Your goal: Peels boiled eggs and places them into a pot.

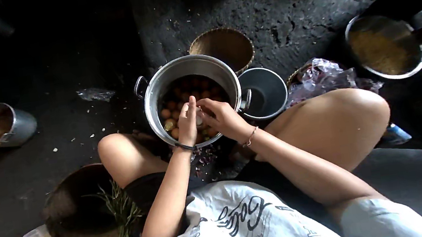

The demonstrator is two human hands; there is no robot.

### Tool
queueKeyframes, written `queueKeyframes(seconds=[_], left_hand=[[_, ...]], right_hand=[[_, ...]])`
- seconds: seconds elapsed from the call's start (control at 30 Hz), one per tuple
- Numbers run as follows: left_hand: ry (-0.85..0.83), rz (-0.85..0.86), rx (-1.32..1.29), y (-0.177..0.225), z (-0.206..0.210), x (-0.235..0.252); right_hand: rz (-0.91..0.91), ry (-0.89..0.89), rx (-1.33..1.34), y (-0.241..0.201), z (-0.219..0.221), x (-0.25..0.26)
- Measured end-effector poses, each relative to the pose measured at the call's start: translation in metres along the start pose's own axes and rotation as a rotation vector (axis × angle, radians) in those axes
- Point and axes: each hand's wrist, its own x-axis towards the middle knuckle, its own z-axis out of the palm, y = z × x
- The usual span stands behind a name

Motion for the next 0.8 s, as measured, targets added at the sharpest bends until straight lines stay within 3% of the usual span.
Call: queueKeyframes(seconds=[0.17,0.33,0.5,0.8], left_hand=[[0.037,-0.006,-0.041,-0.007,0.008,0.0],[0.067,-0.05,-0.067,-0.019,0.004,0.007],[0.043,-0.23,-0.415,-0.017,0.002,0.016],[-0.036,-0.188,-0.438,-0.009,0.004,0.012]], right_hand=[[0.015,0.067,-0.107,-0.002,0.006,-0.001],[0.082,0.044,0.029,0.006,0.002,0.002],[0.151,0.01,-0.037,0.01,-0.005,0.006],[0.065,-0.052,0.013,0.007,0.001,0.006]])
